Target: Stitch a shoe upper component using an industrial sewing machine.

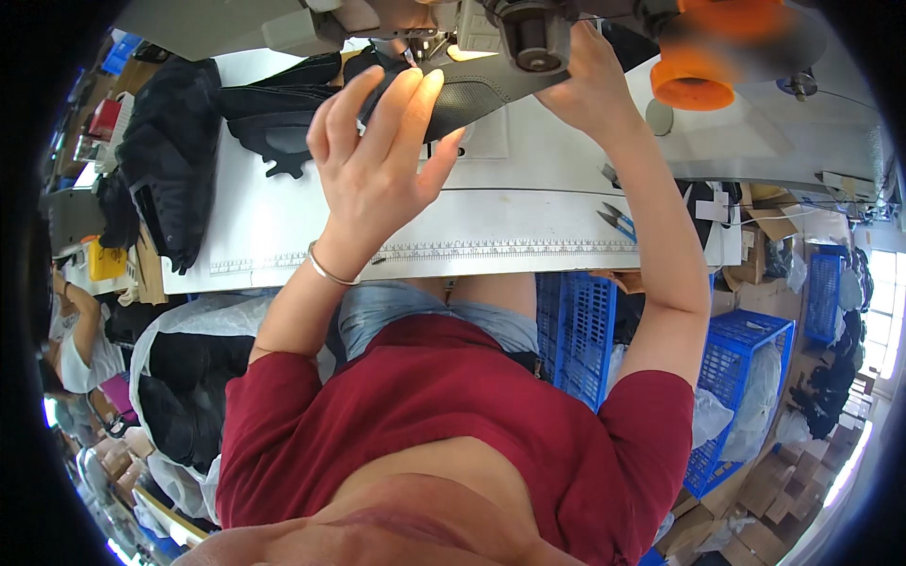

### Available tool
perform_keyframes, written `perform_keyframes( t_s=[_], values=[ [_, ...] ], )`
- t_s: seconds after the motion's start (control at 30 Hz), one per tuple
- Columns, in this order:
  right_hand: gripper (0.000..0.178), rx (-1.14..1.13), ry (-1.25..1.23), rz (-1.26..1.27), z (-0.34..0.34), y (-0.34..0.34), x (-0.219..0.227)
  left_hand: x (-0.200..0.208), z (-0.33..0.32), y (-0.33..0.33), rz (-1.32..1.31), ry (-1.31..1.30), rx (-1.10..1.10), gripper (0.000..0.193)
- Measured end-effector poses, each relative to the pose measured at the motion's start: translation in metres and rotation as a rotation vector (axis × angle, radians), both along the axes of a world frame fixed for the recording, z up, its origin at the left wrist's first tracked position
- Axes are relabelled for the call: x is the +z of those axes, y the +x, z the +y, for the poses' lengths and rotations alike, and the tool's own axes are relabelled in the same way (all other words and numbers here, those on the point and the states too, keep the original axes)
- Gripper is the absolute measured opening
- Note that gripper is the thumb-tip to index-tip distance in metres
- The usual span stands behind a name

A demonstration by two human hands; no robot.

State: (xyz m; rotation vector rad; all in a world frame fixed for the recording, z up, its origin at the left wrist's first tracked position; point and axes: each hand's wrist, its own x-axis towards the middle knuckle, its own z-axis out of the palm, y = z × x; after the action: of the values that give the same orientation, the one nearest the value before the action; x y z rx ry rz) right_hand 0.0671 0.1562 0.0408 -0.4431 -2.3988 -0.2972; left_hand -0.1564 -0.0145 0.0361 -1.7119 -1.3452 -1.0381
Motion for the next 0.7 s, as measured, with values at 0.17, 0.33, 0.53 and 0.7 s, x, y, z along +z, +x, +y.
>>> perform_keyframes(
  t_s=[0.17, 0.33, 0.53, 0.7],
  values=[
    [0.039, 0.026, -0.071, -0.079, -0.012, 0.000, 0.012, 0.007, 0.001, 0.004, 0.085, -0.102, -0.095, 0.032],
    [0.036, 0.060, -0.030, -0.117, -0.027, -0.005, 0.020, 0.009, 0.003, 0.002, 0.123, -0.041, -0.097, 0.020],
    [0.050, -0.013, -0.084, -0.208, -0.039, -0.009, 0.026, 0.010, 0.006, 0.001, 0.192, 0.031, -0.097, 0.018],
    [0.052, -0.050, -0.077, -0.178, -0.060, -0.020, 0.042, 0.008, 0.008, 0.000, 0.194, 0.027, -0.042, 0.018]
  ],
)
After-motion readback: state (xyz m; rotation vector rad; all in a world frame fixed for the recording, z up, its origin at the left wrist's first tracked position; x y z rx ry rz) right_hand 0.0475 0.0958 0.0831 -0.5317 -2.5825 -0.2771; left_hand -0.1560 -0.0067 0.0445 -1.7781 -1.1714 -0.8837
